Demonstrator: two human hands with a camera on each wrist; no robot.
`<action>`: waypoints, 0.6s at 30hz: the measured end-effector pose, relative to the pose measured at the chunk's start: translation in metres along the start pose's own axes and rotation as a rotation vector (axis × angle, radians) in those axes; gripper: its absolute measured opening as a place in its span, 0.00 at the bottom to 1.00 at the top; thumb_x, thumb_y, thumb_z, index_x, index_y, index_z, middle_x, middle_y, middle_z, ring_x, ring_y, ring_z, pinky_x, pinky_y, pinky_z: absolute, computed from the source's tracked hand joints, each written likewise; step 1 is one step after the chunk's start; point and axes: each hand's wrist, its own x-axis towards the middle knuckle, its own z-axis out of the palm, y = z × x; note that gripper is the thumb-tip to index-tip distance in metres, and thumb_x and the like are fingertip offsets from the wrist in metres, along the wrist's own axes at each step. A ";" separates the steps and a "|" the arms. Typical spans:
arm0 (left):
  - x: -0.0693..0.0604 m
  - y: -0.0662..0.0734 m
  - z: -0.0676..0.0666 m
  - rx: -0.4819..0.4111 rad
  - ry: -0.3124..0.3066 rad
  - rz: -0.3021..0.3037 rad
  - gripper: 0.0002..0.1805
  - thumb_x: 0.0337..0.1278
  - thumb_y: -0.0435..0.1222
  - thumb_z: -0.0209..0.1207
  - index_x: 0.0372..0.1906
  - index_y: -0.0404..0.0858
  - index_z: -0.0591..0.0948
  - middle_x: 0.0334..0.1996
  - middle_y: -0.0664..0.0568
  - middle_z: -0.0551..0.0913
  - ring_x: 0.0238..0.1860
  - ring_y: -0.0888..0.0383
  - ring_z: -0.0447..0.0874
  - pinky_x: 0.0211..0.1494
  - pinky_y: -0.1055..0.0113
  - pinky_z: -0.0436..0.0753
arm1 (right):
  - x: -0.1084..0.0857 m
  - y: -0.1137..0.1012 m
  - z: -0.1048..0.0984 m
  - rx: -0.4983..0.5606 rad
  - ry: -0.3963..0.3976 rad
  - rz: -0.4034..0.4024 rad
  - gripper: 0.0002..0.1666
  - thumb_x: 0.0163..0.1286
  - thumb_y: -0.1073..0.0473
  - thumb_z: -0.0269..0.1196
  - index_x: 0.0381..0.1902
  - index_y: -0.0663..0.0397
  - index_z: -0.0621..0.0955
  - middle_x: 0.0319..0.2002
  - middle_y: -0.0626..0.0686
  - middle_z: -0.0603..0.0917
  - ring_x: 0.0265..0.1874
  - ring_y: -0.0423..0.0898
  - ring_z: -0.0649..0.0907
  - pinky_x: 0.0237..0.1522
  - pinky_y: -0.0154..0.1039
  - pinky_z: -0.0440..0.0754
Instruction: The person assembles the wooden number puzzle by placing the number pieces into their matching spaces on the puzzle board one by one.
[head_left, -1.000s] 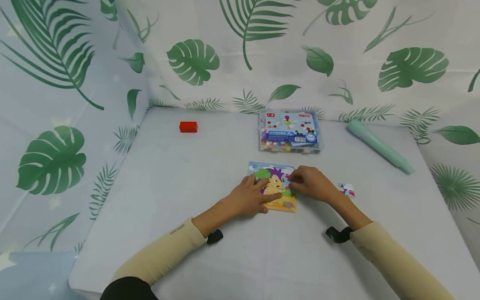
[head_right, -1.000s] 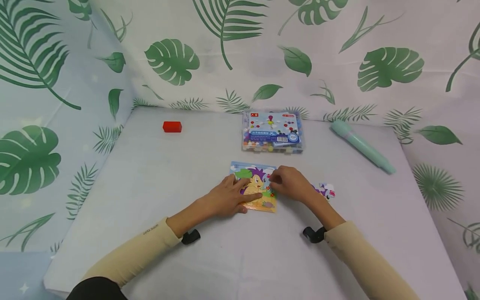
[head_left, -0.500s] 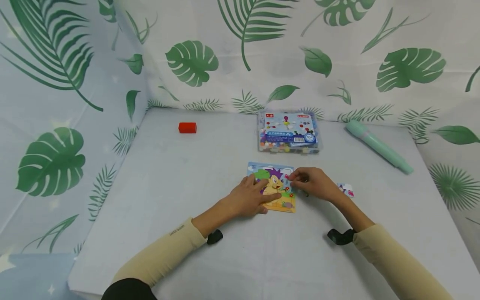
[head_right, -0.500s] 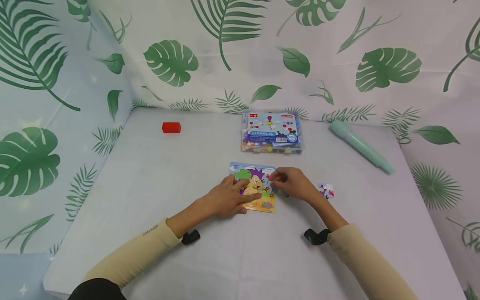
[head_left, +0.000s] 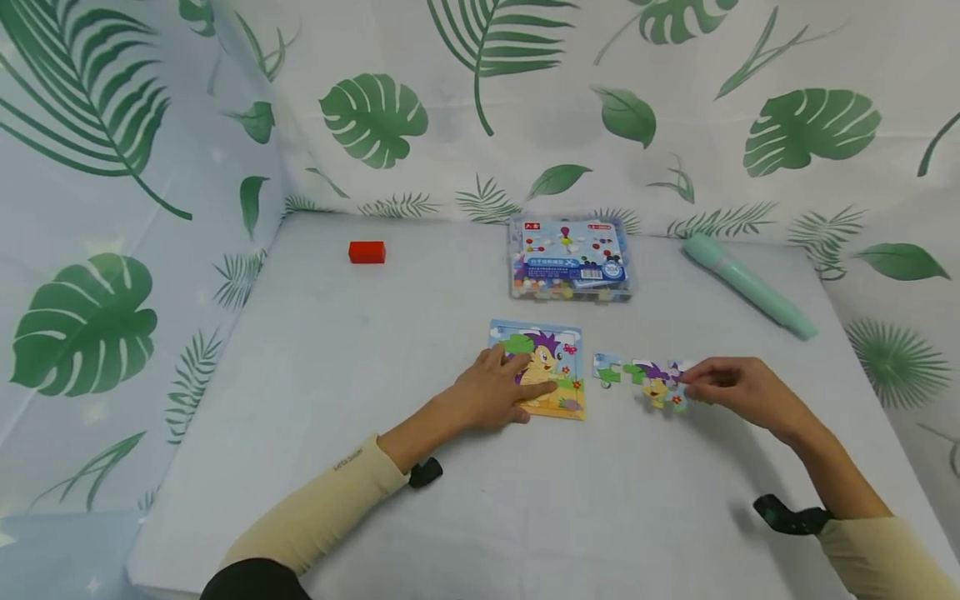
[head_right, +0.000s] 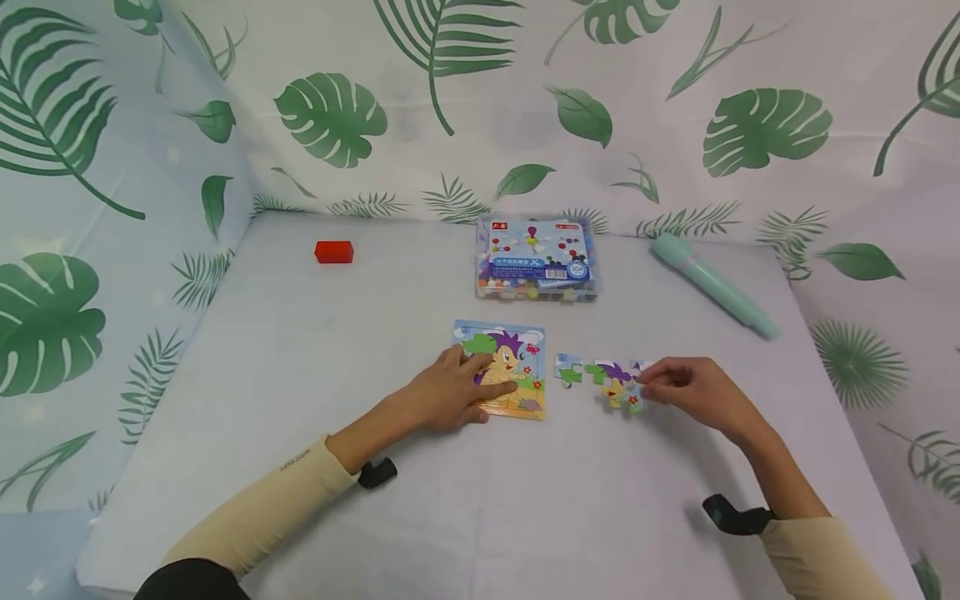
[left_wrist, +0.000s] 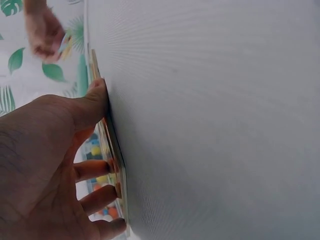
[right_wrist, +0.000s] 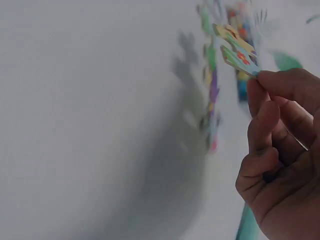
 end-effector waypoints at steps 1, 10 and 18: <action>-0.001 -0.001 0.000 -0.003 0.007 0.001 0.33 0.69 0.61 0.49 0.76 0.70 0.55 0.72 0.49 0.58 0.58 0.45 0.61 0.64 0.53 0.62 | -0.006 0.008 -0.003 -0.011 -0.013 0.023 0.13 0.70 0.55 0.66 0.47 0.58 0.85 0.37 0.53 0.87 0.34 0.49 0.83 0.36 0.38 0.81; -0.004 -0.002 0.000 -0.031 -0.008 -0.004 0.33 0.69 0.60 0.48 0.76 0.70 0.55 0.72 0.49 0.57 0.59 0.45 0.60 0.65 0.53 0.61 | -0.023 0.050 0.011 -0.047 0.089 -0.039 0.08 0.68 0.63 0.67 0.44 0.57 0.86 0.33 0.50 0.83 0.30 0.41 0.76 0.29 0.33 0.75; -0.003 -0.001 0.000 -0.017 0.003 0.003 0.33 0.69 0.60 0.48 0.76 0.69 0.55 0.72 0.49 0.57 0.59 0.45 0.61 0.65 0.53 0.61 | -0.022 0.050 0.020 -0.175 0.166 -0.078 0.05 0.65 0.64 0.68 0.38 0.50 0.87 0.30 0.47 0.80 0.28 0.41 0.73 0.26 0.33 0.70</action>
